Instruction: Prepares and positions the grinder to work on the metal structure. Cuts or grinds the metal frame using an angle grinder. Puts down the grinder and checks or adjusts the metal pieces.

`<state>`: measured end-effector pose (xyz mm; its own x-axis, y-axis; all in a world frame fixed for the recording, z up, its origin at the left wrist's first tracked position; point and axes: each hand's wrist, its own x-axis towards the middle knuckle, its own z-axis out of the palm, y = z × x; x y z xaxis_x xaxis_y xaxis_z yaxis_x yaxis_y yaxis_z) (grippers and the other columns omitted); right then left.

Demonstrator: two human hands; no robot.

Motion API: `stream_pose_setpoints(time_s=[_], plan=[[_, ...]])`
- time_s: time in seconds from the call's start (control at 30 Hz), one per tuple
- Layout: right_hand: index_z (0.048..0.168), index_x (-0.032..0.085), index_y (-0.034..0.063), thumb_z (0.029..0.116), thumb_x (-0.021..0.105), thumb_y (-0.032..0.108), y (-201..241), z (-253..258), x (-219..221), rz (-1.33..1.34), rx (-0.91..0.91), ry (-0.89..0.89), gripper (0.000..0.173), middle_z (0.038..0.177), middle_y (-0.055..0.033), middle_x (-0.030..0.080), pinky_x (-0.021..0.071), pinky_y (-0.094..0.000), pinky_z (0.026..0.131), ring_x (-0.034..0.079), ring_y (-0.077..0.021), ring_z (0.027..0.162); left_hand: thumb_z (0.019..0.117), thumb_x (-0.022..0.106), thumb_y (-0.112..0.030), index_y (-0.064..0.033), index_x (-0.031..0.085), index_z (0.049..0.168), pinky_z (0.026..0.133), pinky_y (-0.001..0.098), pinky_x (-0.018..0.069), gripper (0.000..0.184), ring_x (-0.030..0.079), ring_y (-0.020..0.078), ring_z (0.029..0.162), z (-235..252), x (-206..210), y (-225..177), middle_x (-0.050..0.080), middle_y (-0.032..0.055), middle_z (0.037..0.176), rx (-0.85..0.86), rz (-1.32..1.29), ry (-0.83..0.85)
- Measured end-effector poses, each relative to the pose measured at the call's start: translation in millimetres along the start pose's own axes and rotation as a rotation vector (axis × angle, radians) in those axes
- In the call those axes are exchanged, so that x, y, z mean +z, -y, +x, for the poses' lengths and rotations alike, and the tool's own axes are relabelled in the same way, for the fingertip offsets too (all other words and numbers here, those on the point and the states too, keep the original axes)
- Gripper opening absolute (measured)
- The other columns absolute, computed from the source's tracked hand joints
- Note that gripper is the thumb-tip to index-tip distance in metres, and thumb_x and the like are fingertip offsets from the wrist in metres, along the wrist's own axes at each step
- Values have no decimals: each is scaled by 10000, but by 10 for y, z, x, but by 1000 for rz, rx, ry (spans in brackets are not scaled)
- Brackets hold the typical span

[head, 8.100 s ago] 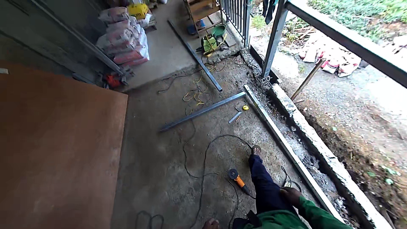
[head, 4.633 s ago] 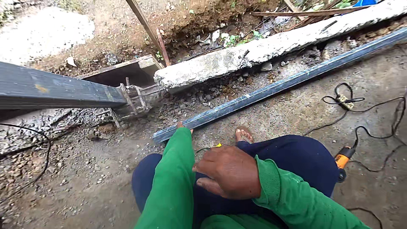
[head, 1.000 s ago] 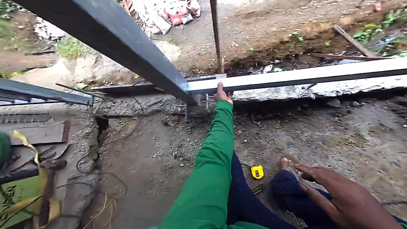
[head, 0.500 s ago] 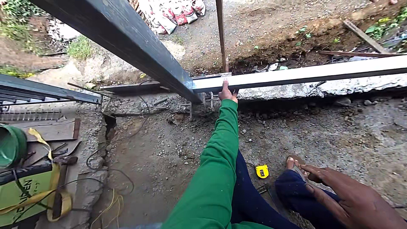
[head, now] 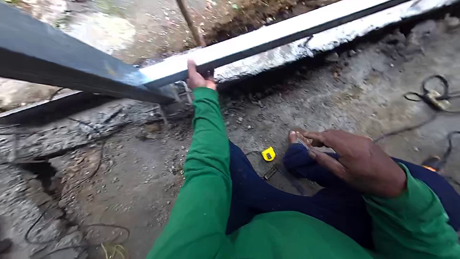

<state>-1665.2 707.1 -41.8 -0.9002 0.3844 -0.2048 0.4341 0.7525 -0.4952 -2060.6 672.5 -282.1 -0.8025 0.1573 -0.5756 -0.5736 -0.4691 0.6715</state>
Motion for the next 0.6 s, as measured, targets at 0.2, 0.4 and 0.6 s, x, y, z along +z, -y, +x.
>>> stream_pose_setpoints(time_s=[0.2, 0.4, 0.6], plan=[[1213, 728, 148, 1028, 553, 399, 9, -46, 16, -17, -6, 63, 358, 1021, -49, 736, 612, -447, 814, 718, -204, 957, 1078, 494, -395, -61, 420, 1454, 937, 528, 577, 508, 648, 315, 1160, -45, -14, -29, 625, 193, 1292, -29, -12, 67], [1285, 605, -22, 1043, 545, 203, -404, -791, -948, 281, 113, -599, 335, 1135, -108, 710, 614, -460, 917, 714, -248, 996, 1090, 461, -423, -49, 377, 1483, 1018, 564, 548, 549, 624, 348, 1235, 96, -149, -26, 596, 219, 1354, -21, 29, 179], [1215, 624, 11, 1049, 537, 152, -862, -1367, -653, 349, 497, -1047, 235, 899, -13, 727, 637, -382, 755, 713, -138, 780, 1133, 173, -136, -6, 418, 1279, 886, 301, 560, 313, 618, 137, 980, -1617, 586, -322, 577, 108, 1104, -50, 204, 92]])
